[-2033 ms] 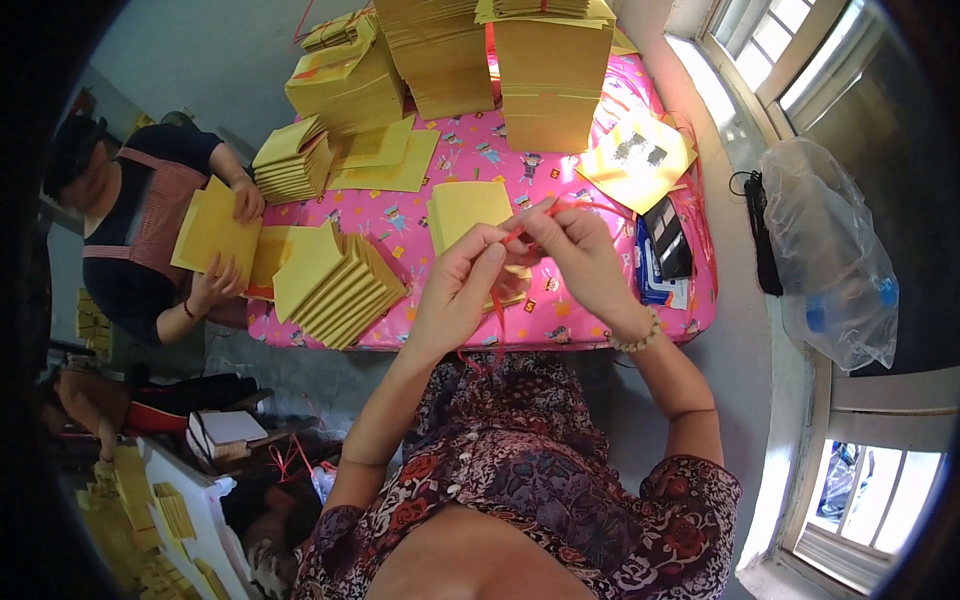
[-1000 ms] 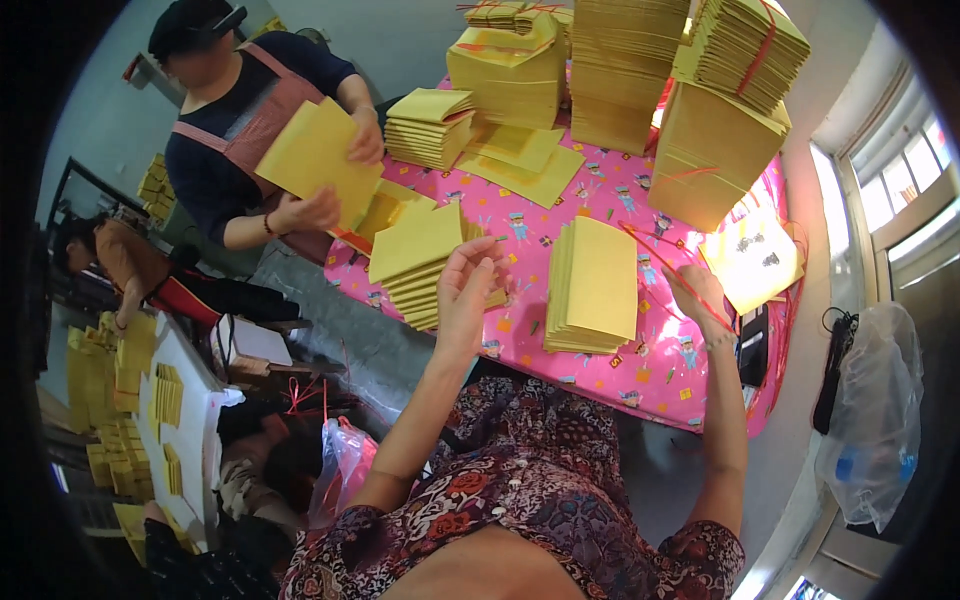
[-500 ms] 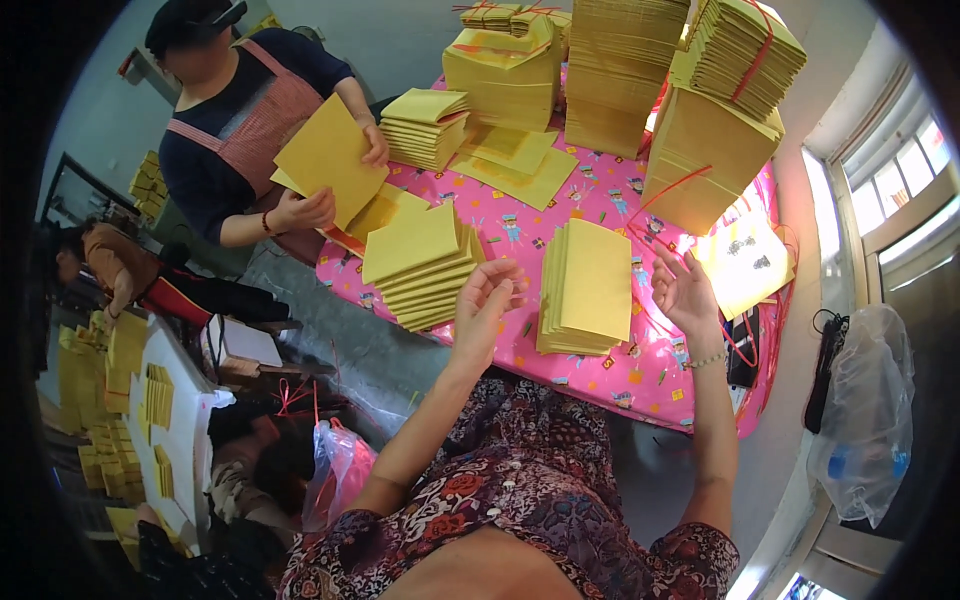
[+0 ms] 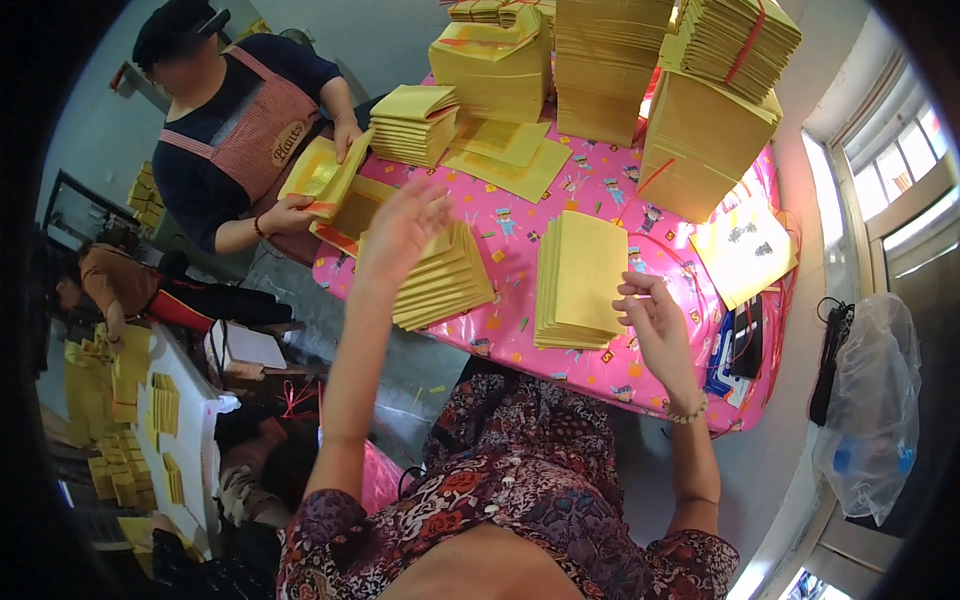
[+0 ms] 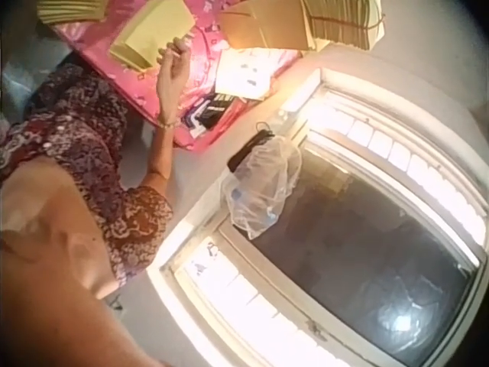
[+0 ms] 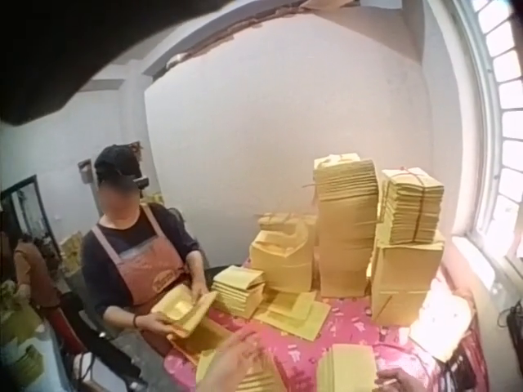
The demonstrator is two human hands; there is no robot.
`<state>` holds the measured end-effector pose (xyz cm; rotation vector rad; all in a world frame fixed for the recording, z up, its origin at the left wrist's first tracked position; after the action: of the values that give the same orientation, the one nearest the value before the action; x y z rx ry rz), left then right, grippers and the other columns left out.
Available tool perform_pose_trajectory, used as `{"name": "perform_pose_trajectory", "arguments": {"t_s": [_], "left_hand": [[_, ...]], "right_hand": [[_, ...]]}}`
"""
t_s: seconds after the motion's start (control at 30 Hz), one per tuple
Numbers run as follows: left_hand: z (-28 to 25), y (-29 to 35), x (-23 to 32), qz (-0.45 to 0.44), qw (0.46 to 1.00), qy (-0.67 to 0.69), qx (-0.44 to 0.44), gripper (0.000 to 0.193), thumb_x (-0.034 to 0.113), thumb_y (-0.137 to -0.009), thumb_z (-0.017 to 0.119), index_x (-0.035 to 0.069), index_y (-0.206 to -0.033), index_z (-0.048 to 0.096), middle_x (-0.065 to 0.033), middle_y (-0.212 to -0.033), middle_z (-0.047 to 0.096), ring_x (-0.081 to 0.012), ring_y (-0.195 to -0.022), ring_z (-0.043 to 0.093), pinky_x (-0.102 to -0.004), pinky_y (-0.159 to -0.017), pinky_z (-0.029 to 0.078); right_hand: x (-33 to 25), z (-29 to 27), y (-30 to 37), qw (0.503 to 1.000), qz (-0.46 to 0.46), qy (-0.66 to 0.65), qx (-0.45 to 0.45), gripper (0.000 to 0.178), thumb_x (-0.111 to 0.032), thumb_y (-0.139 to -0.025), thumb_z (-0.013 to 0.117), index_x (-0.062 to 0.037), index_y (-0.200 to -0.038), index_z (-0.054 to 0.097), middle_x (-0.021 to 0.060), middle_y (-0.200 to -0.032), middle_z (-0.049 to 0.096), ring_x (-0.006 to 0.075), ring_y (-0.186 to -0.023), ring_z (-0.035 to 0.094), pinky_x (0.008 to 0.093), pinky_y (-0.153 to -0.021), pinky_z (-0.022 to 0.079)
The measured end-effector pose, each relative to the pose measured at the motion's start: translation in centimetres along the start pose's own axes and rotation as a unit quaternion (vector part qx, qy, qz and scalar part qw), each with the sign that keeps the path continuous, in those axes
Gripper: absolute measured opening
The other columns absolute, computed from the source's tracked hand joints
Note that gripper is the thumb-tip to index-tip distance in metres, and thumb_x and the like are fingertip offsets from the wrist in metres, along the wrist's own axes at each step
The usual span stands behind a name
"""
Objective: Organizing, stacking, and bundling yellow joss paper at a workstation.
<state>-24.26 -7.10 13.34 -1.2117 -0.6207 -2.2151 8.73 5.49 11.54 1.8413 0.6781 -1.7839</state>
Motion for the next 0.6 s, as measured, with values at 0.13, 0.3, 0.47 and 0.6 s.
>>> {"name": "perform_pose_trajectory", "arguments": {"t_s": [0.13, 0.3, 0.47, 0.6], "left_hand": [[-5.0, -6.3, 1.9, -0.091, 0.995, 0.044, 0.011, 0.037, 0.006, -0.094, 0.052, -0.007, -0.127, 0.039, -0.0200, -0.124, 0.047, -0.0298, -0.110, 0.055, -0.0441, -0.097, 0.049], [-8.8, -10.2, 0.4, -0.194, 0.962, 0.152, 0.114, 0.028, 0.001, -0.094, 0.044, -0.010, -0.119, 0.038, -0.0238, -0.126, 0.043, -0.0332, -0.118, 0.046, -0.0476, -0.103, 0.044], [-10.6, -12.4, 0.6, -0.188, 0.971, 0.074, 0.128, 0.047, 0.002, -0.096, 0.040, -0.011, -0.137, 0.020, -0.0212, -0.148, 0.018, -0.0330, -0.135, 0.032, -0.0494, -0.110, 0.038], [-9.0, -13.4, 0.0, -0.201, 0.961, 0.118, 0.152, 0.056, 0.004, -0.096, 0.040, -0.009, -0.144, 0.013, -0.0212, -0.149, 0.019, -0.0332, -0.136, 0.033, -0.0497, -0.110, 0.037]], "right_hand": [[-1.2, 1.4, 0.9, 0.990, -0.040, 0.132, -0.019, 0.024, -0.009, -0.096, 0.056, 0.0014, -0.118, 0.057, 0.0081, -0.107, 0.062, 0.0148, -0.096, 0.062, 0.0292, -0.083, 0.052], [-1.8, 1.5, 1.2, 0.983, -0.061, 0.173, -0.010, 0.017, -0.005, -0.096, 0.056, 0.0007, -0.112, 0.060, 0.0049, -0.102, 0.063, 0.0101, -0.094, 0.061, 0.0242, -0.077, 0.050], [-2.0, 1.1, 1.4, 0.981, -0.054, 0.189, 0.011, 0.017, -0.005, -0.094, 0.057, 0.0003, -0.110, 0.062, 0.0077, -0.100, 0.063, 0.0162, -0.095, 0.063, 0.0318, -0.080, 0.053], [-1.4, 0.7, 1.9, 0.981, -0.049, 0.183, 0.031, 0.017, -0.005, -0.094, 0.057, 0.0002, -0.109, 0.063, 0.0072, -0.100, 0.063, 0.0160, -0.093, 0.063, 0.0316, -0.079, 0.054]]}}
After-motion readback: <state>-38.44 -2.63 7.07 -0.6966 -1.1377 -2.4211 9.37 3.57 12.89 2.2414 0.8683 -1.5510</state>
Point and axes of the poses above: each hand's wrist, its own y-axis away from the middle knuckle, its own z-axis out of the palm, x = y × z, the point moved 8 cm from there along -y, towards the middle knuckle
